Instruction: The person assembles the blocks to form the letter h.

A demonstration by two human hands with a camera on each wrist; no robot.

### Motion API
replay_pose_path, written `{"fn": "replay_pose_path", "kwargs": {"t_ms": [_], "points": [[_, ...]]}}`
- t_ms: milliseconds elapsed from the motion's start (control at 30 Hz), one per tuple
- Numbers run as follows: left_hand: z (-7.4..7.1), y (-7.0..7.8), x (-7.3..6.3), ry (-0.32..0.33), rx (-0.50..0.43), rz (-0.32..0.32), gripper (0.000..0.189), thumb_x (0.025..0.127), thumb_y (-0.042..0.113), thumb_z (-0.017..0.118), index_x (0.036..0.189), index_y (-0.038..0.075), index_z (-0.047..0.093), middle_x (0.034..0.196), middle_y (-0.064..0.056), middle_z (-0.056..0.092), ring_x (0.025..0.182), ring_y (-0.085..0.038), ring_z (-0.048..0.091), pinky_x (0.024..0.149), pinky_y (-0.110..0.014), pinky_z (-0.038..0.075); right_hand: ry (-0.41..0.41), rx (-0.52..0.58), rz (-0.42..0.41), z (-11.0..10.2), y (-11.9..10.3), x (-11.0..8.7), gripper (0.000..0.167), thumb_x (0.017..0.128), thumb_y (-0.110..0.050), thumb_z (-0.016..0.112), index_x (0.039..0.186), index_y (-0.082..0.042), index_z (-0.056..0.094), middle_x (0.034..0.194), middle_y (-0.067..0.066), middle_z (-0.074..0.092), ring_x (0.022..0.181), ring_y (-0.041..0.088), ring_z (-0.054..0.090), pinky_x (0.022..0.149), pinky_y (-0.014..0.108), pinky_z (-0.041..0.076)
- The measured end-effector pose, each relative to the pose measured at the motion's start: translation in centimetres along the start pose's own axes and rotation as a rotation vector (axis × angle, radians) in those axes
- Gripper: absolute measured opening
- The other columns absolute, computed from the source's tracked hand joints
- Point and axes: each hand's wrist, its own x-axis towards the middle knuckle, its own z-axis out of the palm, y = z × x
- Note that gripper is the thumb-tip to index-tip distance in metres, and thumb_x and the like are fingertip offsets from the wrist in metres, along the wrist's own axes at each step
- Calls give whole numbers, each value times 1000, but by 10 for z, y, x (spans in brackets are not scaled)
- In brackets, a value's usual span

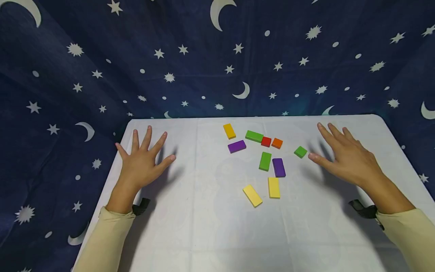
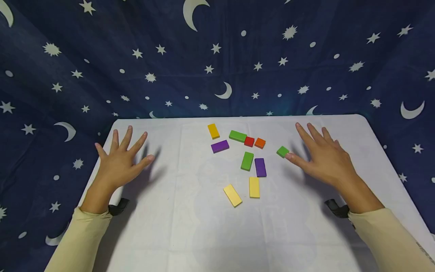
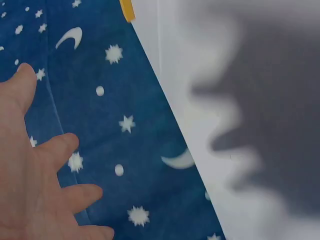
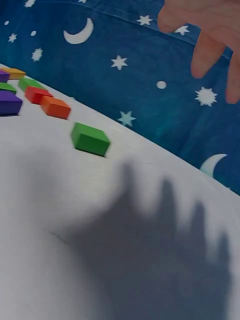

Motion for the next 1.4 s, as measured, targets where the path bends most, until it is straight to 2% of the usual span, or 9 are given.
{"fn": "replay_pose_path", "kwargs": {"t_ms": [167,267,367,467,600,700,900,1100,1400], "points": [[11,23,10,14,-71,34,76,97,75,41,162,36,28,171,-11,20,157,-48,12,108,-87,1,-45,23,-1,1,-14,0,99,90,-77,52,165,-35,2,163,26,32,146,52,33,93,86,33],[21,37,17,36,-103,73,72,100,70,41,161,32,33,166,-14,34,150,-47,31,111,-81,19,-42,27,-22,2,-23,1,96,90,-77,52,164,-37,5,154,30,44,137,52,46,90,81,41],[30,50,26,60,-151,122,65,103,60,45,157,25,42,153,-17,50,135,-46,50,104,-71,40,-36,47,-57,4,-32,1,92,91,-75,53,164,-35,15,145,27,57,130,51,53,89,76,46],[36,63,34,52,-235,153,55,104,51,51,149,19,55,138,-16,62,123,-41,61,95,-61,50,-41,96,-100,10,-42,2,84,93,-69,57,162,-28,31,133,20,68,127,47,58,94,72,47],[44,82,48,-5,-408,167,42,104,39,58,136,14,67,125,-12,69,113,-33,66,95,-52,53,-51,253,-176,21,-56,6,69,95,-54,66,151,-15,52,120,14,74,115,38,66,94,61,53],[51,96,59,-24,-522,172,35,101,32,63,128,11,72,115,-11,73,102,-27,68,91,-46,54,-70,395,-244,27,-69,8,53,95,-42,72,138,-12,64,109,5,76,102,24,70,86,44,60],[65,125,73,-74,-653,91,31,98,28,68,124,12,75,110,-12,73,102,-27,69,90,-43,55,-176,551,-302,42,-94,12,40,91,-37,78,124,-14,74,90,-10,72,79,10,65,68,24,54],[78,146,83,-122,-684,42,34,96,27,72,125,10,74,108,-13,71,102,-26,67,91,-41,53,-344,626,-256,54,-115,14,42,89,-39,80,121,-14,75,93,-5,71,72,14,68,62,25,52],[85,166,92,-111,-607,12,32,94,24,75,120,5,76,110,-15,72,106,-28,66,95,-40,52,-335,531,-330,69,-139,10,37,78,-34,89,108,-14,78,88,-10,72,74,3,63,67,23,51]]}}
